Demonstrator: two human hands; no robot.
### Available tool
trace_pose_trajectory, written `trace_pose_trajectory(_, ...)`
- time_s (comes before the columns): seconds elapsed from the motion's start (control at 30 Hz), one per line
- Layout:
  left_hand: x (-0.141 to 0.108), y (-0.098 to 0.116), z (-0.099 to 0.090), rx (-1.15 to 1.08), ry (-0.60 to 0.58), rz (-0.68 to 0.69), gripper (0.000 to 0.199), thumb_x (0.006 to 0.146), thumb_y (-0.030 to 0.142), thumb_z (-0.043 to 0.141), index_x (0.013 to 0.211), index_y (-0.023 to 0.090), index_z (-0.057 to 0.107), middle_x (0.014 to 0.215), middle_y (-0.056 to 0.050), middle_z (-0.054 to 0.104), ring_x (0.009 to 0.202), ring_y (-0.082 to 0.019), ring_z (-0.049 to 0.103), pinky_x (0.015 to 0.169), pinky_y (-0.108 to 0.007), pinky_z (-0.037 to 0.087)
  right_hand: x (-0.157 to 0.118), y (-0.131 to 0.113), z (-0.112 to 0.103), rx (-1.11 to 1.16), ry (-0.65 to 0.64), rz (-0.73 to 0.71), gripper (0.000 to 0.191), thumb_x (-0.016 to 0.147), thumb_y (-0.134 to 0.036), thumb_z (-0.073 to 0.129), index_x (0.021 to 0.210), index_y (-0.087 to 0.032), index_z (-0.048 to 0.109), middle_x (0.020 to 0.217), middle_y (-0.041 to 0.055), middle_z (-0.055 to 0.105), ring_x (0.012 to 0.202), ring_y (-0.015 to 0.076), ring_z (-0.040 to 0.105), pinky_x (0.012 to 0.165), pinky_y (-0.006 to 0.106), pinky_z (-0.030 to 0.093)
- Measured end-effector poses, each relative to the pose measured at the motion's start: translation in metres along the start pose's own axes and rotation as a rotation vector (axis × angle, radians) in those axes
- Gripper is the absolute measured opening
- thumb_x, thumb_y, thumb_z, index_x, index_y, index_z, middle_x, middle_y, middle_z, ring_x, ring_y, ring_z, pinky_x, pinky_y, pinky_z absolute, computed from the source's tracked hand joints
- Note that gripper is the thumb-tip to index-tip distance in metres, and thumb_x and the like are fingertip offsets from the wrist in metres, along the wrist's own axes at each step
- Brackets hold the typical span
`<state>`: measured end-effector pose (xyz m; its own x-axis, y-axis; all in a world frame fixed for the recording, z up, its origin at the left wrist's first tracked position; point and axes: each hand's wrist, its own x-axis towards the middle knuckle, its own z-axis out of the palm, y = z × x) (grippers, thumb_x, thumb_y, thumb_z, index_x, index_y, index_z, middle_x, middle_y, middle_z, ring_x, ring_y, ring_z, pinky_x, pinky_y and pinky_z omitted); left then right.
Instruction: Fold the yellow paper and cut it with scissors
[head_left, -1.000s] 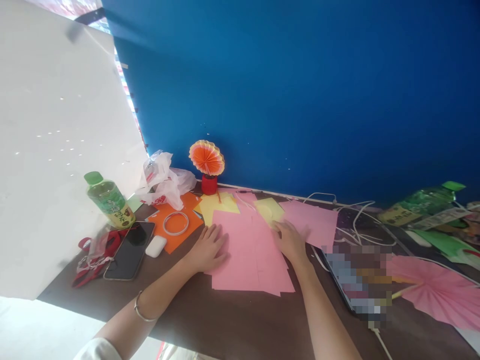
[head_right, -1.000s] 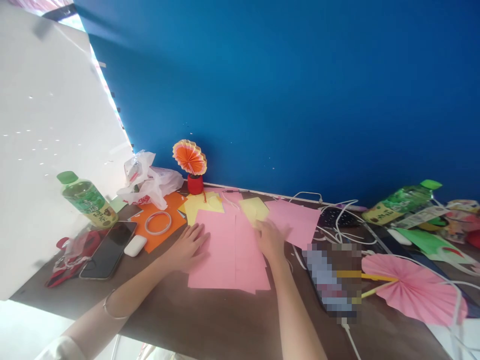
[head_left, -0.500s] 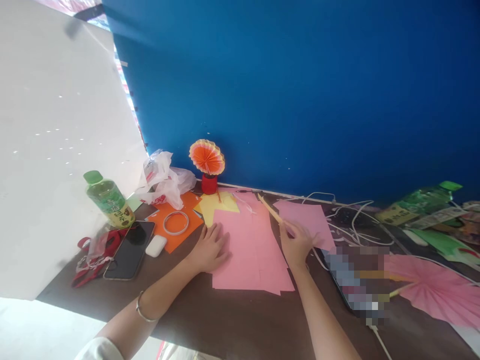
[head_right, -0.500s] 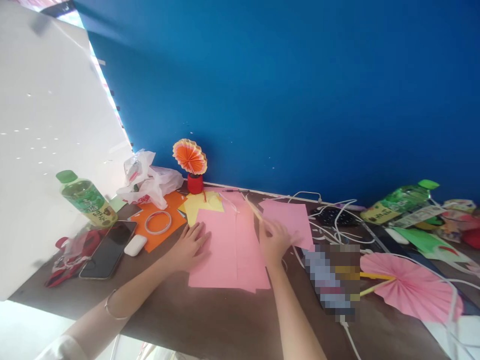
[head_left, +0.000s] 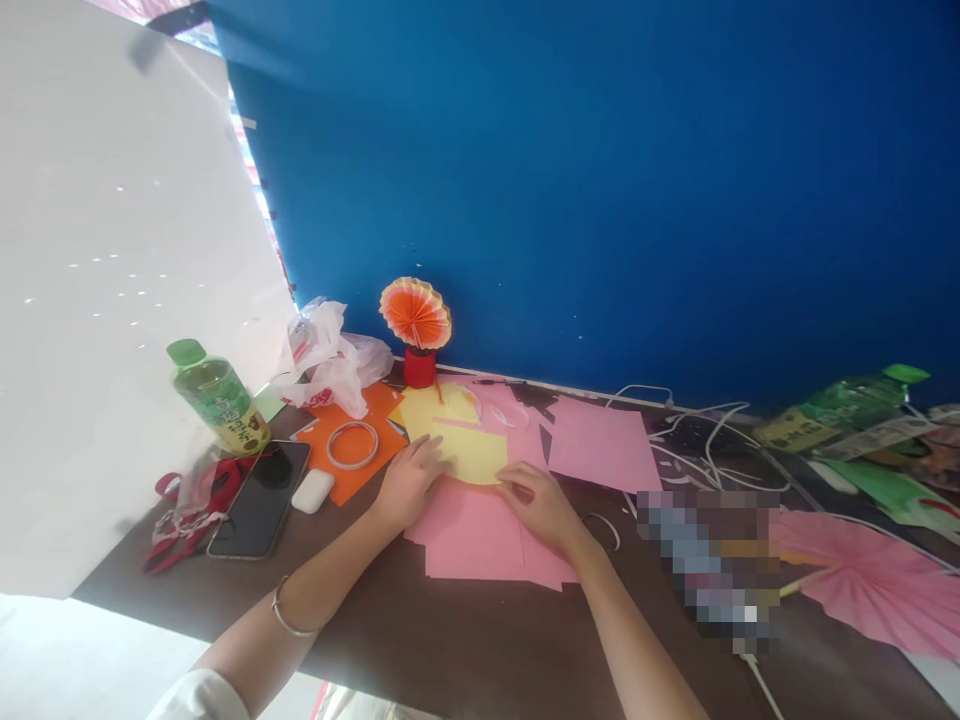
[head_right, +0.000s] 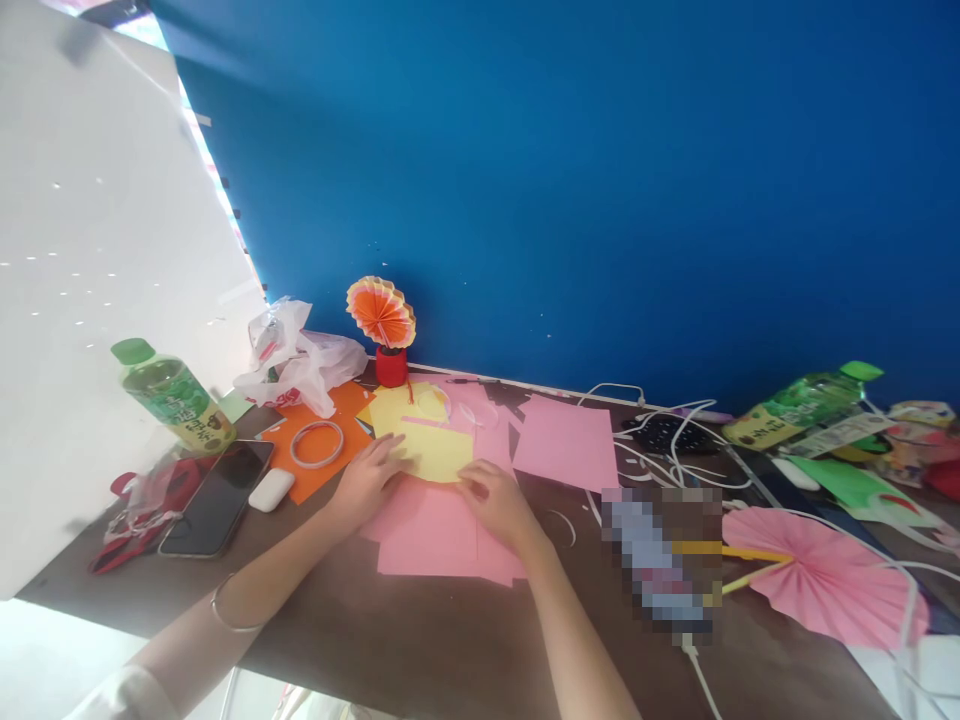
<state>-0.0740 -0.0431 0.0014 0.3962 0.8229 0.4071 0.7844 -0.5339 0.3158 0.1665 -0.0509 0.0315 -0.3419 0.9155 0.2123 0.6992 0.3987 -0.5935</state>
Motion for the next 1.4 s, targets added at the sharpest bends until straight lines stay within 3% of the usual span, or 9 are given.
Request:
trace_pose_trajectory(0.1,0.000,-0.001,0.002,-0.020,-0.042,0.028,0.027,0.084,0.014,0.046,0.102,0.026,0.063,0.117,-0.004,0.060,0.114,-0.025,0.051,0.089,-0.041,0.044,0.001,0.000,0.002,-0.141,0.021,-0.079,0.019,0.083,-0.038,0.051,0.083,-0.023,0.064,0.090,0.0045,0.064,0.087,0.0223,0.057,0.081,0.040,0.044)
trace_pose_trajectory(0.27,0.001,0.002,0.000,-0.076,-0.094,0.069,0.020,0.086,0.019,0.045,0.095,0.024,0.063,0.105,-0.004,0.064,0.111,-0.022,0.053,0.085,-0.034,0.045,0.003,-0.003,0.009,-0.161,-0.031,-0.187,0.018,0.088,-0.029,0.045,0.086,-0.023,0.062,0.090,0.0050,0.064,0.089,0.0215,0.055,0.082,0.040,0.043)
trace_pose_trajectory(0.47,0.003,0.007,-0.008,-0.193,-0.101,-0.042,0.015,0.084,0.018,0.047,0.081,0.022,0.061,0.085,-0.001,0.064,0.085,-0.017,0.061,0.068,-0.025,0.045,0.004,0.002,0.011,-0.083,-0.046,-0.154,0.019,0.090,-0.030,0.042,0.082,-0.022,0.058,0.086,0.0053,0.062,0.085,0.0209,0.055,0.078,0.039,0.045)
trace_pose_trajectory(0.57,0.003,0.005,-0.009,-0.279,-0.103,-0.112,0.012,0.081,0.017,0.049,0.077,0.021,0.060,0.089,-0.001,0.063,0.078,-0.014,0.060,0.063,-0.023,0.045,0.003,0.004,0.010,-0.036,-0.055,-0.117,0.018,0.089,-0.031,0.042,0.080,-0.023,0.055,0.087,0.0049,0.060,0.087,0.0206,0.054,0.078,0.038,0.045)
trace_pose_trajectory(0.83,0.006,-0.007,-0.006,-0.393,-0.073,-0.194,0.010,0.074,0.016,0.055,0.067,0.017,0.062,0.105,-0.009,0.061,0.107,-0.023,0.054,0.088,-0.034,0.046,0.003,0.009,0.011,-0.005,-0.059,-0.036,0.017,0.088,-0.030,0.043,0.075,-0.022,0.052,0.098,0.0042,0.058,0.097,0.0196,0.052,0.085,0.038,0.043)
trace_pose_trajectory(1.0,0.007,-0.009,-0.005,-0.396,-0.044,-0.267,0.010,0.074,0.021,0.057,0.067,0.017,0.063,0.106,-0.009,0.060,0.102,-0.022,0.057,0.088,-0.035,0.047,0.003,0.013,0.012,-0.019,-0.034,-0.012,0.018,0.088,-0.031,0.042,0.078,-0.021,0.054,0.103,0.0057,0.057,0.102,0.0205,0.050,0.088,0.039,0.042)
trace_pose_trajectory(1.4,0.006,-0.013,0.000,-0.352,-0.003,-0.299,0.019,0.078,0.031,0.055,0.065,0.018,0.060,0.101,-0.009,0.059,0.100,-0.023,0.056,0.087,-0.036,0.046,0.007,0.012,0.018,-0.029,0.010,0.046,0.021,0.087,-0.035,0.044,0.081,-0.020,0.056,0.108,0.0101,0.054,0.106,0.0232,0.049,0.095,0.040,0.040)
